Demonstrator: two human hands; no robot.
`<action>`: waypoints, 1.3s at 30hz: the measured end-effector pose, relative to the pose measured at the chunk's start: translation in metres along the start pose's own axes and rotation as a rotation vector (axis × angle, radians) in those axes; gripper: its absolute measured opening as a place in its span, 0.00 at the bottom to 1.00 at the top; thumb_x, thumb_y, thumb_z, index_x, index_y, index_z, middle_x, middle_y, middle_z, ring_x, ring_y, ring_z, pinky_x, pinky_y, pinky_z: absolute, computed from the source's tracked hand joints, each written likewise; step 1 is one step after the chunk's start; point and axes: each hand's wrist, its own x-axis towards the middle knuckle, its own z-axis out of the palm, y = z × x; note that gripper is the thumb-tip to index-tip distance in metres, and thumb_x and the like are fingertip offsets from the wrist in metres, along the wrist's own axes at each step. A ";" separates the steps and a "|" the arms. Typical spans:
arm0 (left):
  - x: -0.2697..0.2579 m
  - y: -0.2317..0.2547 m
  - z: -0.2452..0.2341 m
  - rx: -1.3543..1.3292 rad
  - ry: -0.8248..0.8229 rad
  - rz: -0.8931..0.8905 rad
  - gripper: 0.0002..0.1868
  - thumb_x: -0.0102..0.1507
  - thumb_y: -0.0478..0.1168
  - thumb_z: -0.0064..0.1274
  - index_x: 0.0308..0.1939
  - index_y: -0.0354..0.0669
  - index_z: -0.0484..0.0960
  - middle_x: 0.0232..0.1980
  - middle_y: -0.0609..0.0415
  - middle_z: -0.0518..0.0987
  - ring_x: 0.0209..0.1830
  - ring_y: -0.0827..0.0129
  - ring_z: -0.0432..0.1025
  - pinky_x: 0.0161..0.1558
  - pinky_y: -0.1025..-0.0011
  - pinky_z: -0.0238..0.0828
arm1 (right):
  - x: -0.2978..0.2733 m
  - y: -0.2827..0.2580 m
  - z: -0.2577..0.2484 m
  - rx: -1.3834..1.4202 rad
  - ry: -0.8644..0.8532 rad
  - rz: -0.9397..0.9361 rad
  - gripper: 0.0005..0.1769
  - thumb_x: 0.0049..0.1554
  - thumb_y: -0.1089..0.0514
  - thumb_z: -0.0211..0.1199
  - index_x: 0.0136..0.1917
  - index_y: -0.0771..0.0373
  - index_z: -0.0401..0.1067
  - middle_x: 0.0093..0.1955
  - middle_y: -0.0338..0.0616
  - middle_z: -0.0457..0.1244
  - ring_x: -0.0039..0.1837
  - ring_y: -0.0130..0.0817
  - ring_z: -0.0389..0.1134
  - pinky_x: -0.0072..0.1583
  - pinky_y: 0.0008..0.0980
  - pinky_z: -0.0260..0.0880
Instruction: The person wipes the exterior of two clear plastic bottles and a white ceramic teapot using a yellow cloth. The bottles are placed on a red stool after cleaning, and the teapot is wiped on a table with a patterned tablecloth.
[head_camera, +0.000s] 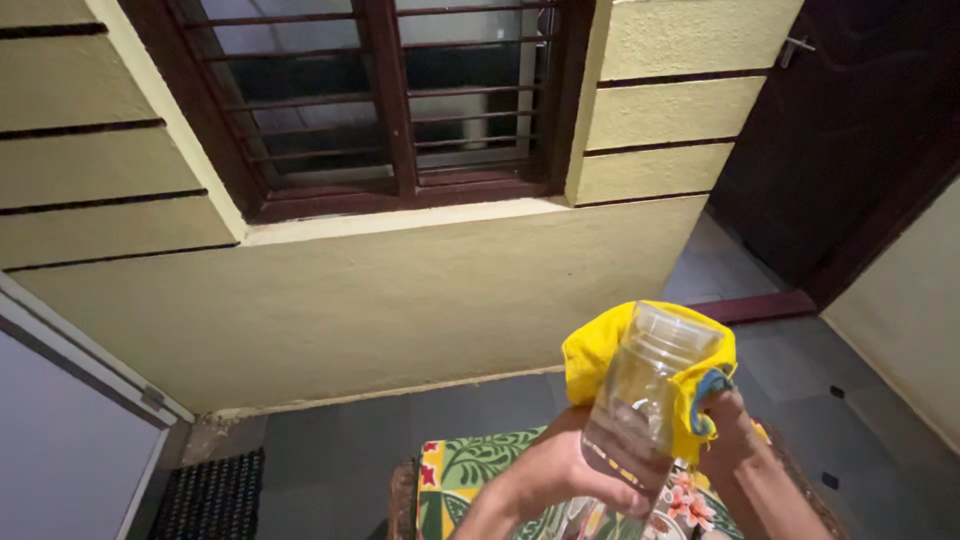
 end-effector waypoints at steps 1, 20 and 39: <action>0.001 0.000 -0.002 -0.044 -0.010 -0.001 0.20 0.52 0.33 0.63 0.48 0.33 0.82 0.44 0.54 0.84 0.44 0.73 0.77 0.48 0.72 0.75 | 0.003 -0.004 0.006 0.016 -0.020 -0.018 0.42 0.40 0.54 0.75 0.66 0.64 0.68 0.57 0.50 0.68 0.59 0.44 0.71 0.63 0.49 0.72; 0.012 0.009 0.031 1.043 0.790 0.093 0.39 0.45 0.51 0.70 0.53 0.34 0.74 0.44 0.42 0.83 0.41 0.45 0.79 0.42 0.54 0.77 | -0.005 0.018 0.102 -0.514 0.648 -0.510 0.23 0.47 0.70 0.71 0.57 0.71 0.73 0.51 0.46 0.70 0.48 0.33 0.72 0.49 0.33 0.75; 0.022 0.014 -0.018 -0.411 -0.118 -0.282 0.30 0.52 0.34 0.57 0.60 0.35 0.78 0.50 0.47 0.82 0.46 0.65 0.80 0.57 0.64 0.78 | 0.023 -0.034 0.031 0.100 -0.196 -0.162 0.42 0.52 0.43 0.73 0.71 0.68 0.67 0.62 0.55 0.67 0.60 0.45 0.71 0.61 0.48 0.74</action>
